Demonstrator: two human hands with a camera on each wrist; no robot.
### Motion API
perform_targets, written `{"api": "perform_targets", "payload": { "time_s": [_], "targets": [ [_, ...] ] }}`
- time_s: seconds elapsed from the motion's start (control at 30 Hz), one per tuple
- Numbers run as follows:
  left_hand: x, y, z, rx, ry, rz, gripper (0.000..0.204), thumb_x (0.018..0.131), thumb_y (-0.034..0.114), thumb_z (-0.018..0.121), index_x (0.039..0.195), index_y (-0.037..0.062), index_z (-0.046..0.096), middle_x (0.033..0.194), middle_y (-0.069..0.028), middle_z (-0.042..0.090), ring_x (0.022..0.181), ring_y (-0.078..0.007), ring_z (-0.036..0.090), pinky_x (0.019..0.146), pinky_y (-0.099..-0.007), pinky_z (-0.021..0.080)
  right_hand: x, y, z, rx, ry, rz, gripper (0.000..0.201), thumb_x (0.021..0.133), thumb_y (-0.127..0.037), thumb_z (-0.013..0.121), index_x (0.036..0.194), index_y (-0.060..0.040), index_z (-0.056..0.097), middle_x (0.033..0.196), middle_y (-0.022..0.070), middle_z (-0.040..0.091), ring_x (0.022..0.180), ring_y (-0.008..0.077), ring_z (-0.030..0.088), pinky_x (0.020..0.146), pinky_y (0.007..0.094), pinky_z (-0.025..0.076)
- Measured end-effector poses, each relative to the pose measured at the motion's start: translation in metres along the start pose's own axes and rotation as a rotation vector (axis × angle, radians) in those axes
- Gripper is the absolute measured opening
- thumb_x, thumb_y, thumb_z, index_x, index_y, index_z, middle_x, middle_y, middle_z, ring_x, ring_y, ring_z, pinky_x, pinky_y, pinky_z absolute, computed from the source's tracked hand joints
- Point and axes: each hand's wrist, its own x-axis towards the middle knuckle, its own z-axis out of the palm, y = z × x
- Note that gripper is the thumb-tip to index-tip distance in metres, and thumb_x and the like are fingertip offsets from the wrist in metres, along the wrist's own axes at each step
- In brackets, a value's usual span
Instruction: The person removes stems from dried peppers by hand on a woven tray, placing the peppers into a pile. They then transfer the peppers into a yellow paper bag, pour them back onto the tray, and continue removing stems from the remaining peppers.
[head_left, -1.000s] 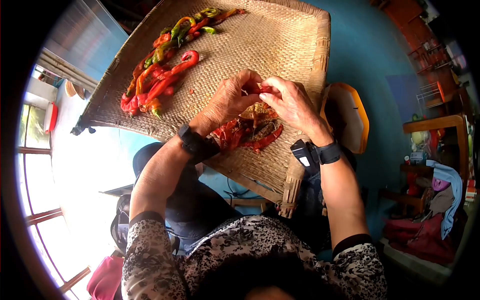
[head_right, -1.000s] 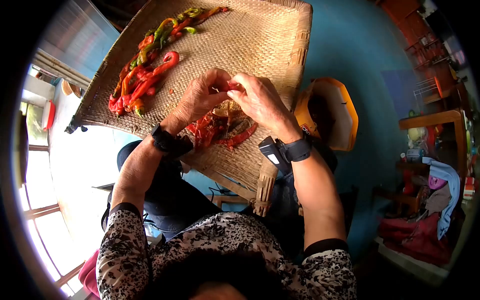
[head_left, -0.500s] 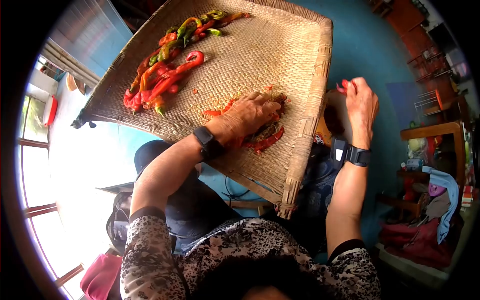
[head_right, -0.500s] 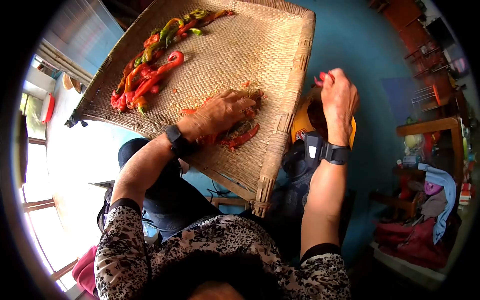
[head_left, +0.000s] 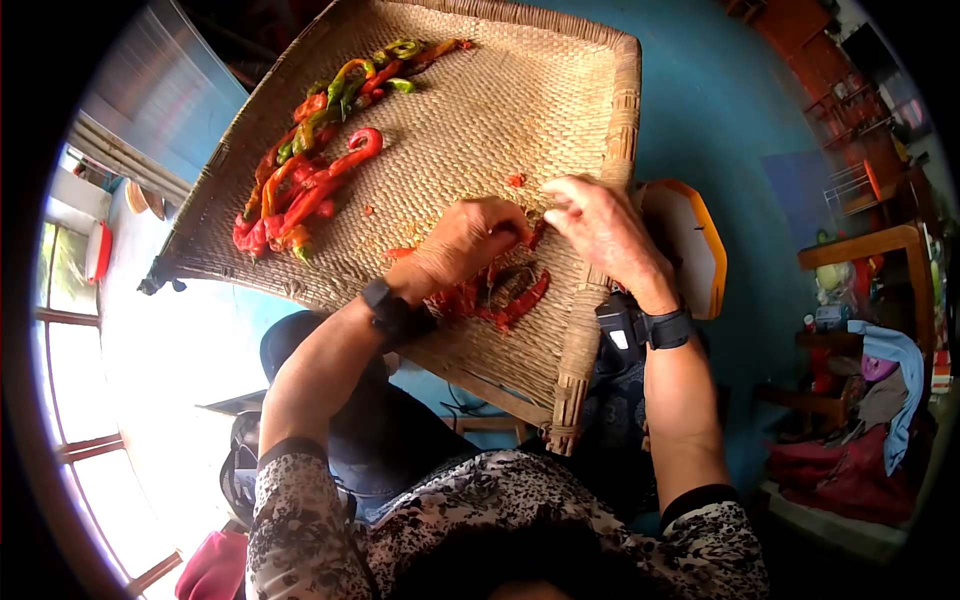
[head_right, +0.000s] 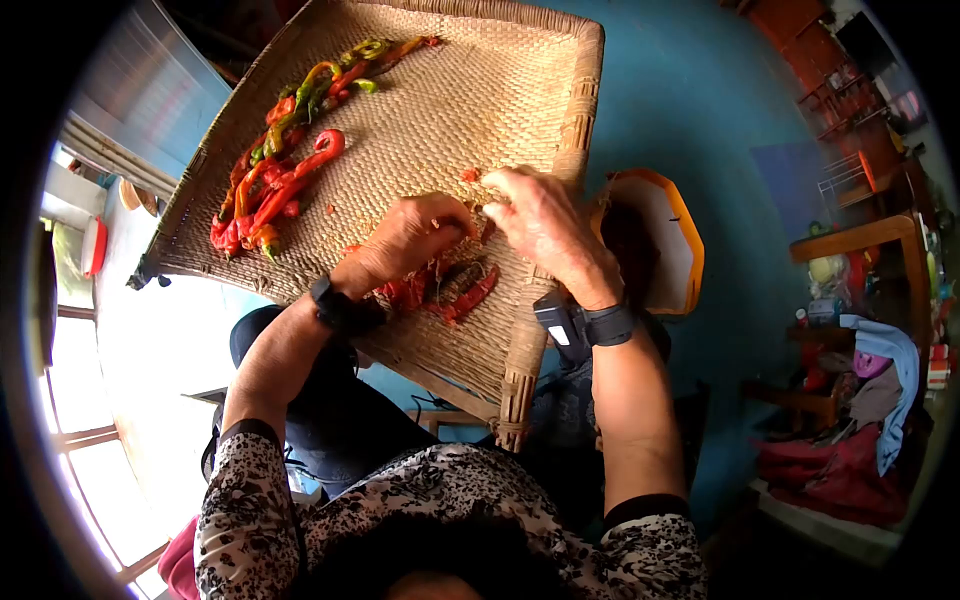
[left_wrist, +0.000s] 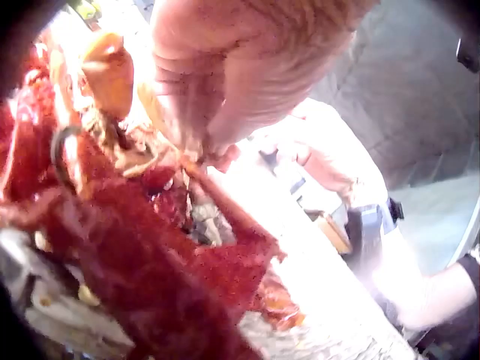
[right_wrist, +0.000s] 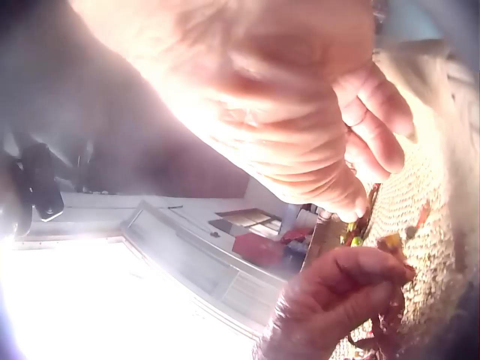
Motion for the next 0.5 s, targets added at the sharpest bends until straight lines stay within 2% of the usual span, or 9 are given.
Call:
{"api": "perform_targets", "payload": {
  "time_s": [0.07, 0.1, 0.17, 0.2, 0.3, 0.33, 0.43, 0.47, 0.5],
  "targets": [
    [-0.005, 0.005, -0.013, -0.299, -0.012, -0.244, 0.015, 0.085, 0.005, 0.065, 0.1, 0.0037, 0.062, 0.091, -0.0027, 0.064, 0.088, -0.0082, 0.06, 0.076, -0.0247, 0.05, 0.002, -0.002, 0.011, 0.025, -0.069, -0.009, 0.037, 0.081, -0.006, 0.063, 0.118, -0.002, 0.054, 0.095, 0.0241, 0.063, 0.089, 0.0413, 0.061, 0.074, 0.0431, 0.049],
    [-0.007, 0.002, -0.013, -0.298, -0.009, -0.249, 0.015, 0.085, 0.005, 0.065, 0.1, 0.0037, 0.062, 0.091, -0.0027, 0.064, 0.088, -0.0082, 0.06, 0.076, -0.0247, 0.05, 0.004, -0.002, 0.016, 0.029, -0.072, -0.013, 0.037, 0.081, -0.006, 0.063, 0.118, -0.002, 0.054, 0.095, 0.0241, 0.063, 0.089, 0.0413, 0.061, 0.074, 0.0431, 0.049],
    [-0.013, -0.005, -0.012, -0.492, 0.149, -0.247, 0.012, 0.087, 0.005, 0.064, 0.099, 0.0032, 0.061, 0.09, -0.0006, 0.062, 0.086, -0.0072, 0.058, 0.074, -0.023, 0.049, 0.009, -0.004, 0.026, 0.09, -0.126, 0.017, 0.039, 0.082, -0.007, 0.063, 0.119, -0.0016, 0.052, 0.094, 0.0236, 0.064, 0.084, 0.0366, 0.064, 0.073, 0.0408, 0.05],
    [-0.016, -0.002, -0.015, -0.574, 0.158, -0.254, 0.011, 0.089, 0.004, 0.063, 0.099, 0.0031, 0.06, 0.09, -0.0002, 0.062, 0.086, -0.0074, 0.058, 0.074, -0.0228, 0.049, 0.01, -0.011, 0.027, 0.219, -0.102, 0.024, 0.041, 0.083, -0.011, 0.066, 0.12, -0.0017, 0.052, 0.09, 0.0212, 0.064, 0.077, 0.0288, 0.065, 0.069, 0.0368, 0.051],
    [-0.021, 0.002, -0.022, -0.457, 0.2, -0.282, 0.011, 0.088, 0.003, 0.062, 0.1, 0.0034, 0.06, 0.09, 0.0, 0.061, 0.087, -0.007, 0.058, 0.075, -0.0228, 0.05, 0.016, -0.015, 0.031, 0.313, -0.118, 0.062, 0.041, 0.083, -0.013, 0.067, 0.119, -0.0018, 0.053, 0.088, 0.0196, 0.064, 0.072, 0.0227, 0.064, 0.065, 0.0332, 0.051],
    [-0.022, 0.0, -0.022, -0.435, 0.202, -0.28, 0.013, 0.089, 0.003, 0.061, 0.101, 0.0028, 0.059, 0.091, -0.0008, 0.061, 0.088, -0.0075, 0.058, 0.077, -0.0238, 0.05, 0.017, -0.015, 0.035, 0.319, -0.082, 0.032, 0.04, 0.082, -0.011, 0.068, 0.118, -0.0022, 0.053, 0.08, 0.0155, 0.064, 0.07, 0.0198, 0.063, 0.063, 0.0316, 0.05],
    [-0.026, -0.001, -0.017, -0.572, 0.245, -0.213, 0.013, 0.087, 0.002, 0.061, 0.1, 0.0007, 0.06, 0.087, -0.0034, 0.062, 0.083, -0.0086, 0.059, 0.072, -0.0247, 0.051, 0.021, -0.011, 0.046, 0.233, -0.021, -0.004, 0.037, 0.082, -0.007, 0.067, 0.117, -0.0029, 0.054, 0.071, 0.0108, 0.061, 0.068, 0.0168, 0.062, 0.063, 0.031, 0.05],
    [-0.027, -0.006, -0.015, -0.563, 0.232, -0.203, 0.023, 0.087, 0.0, 0.061, 0.11, 0.0011, 0.057, 0.091, -0.0053, 0.064, 0.087, -0.0101, 0.059, 0.075, -0.0252, 0.051, 0.021, -0.011, 0.047, 0.244, 0.006, -0.016, 0.036, 0.082, -0.006, 0.067, 0.116, -0.0044, 0.055, 0.066, 0.0074, 0.06, 0.065, 0.0145, 0.06, 0.062, 0.0304, 0.05],
    [-0.027, -0.006, -0.016, -0.563, 0.234, -0.203, 0.023, 0.087, 0.0, 0.061, 0.11, 0.0011, 0.057, 0.091, -0.0053, 0.064, 0.087, -0.0101, 0.059, 0.075, -0.0252, 0.051, 0.02, -0.008, 0.048, 0.244, 0.005, -0.017, 0.036, 0.082, -0.006, 0.067, 0.116, -0.0044, 0.055, 0.066, 0.0074, 0.06, 0.065, 0.0145, 0.06, 0.062, 0.0304, 0.05]
  ]
}}
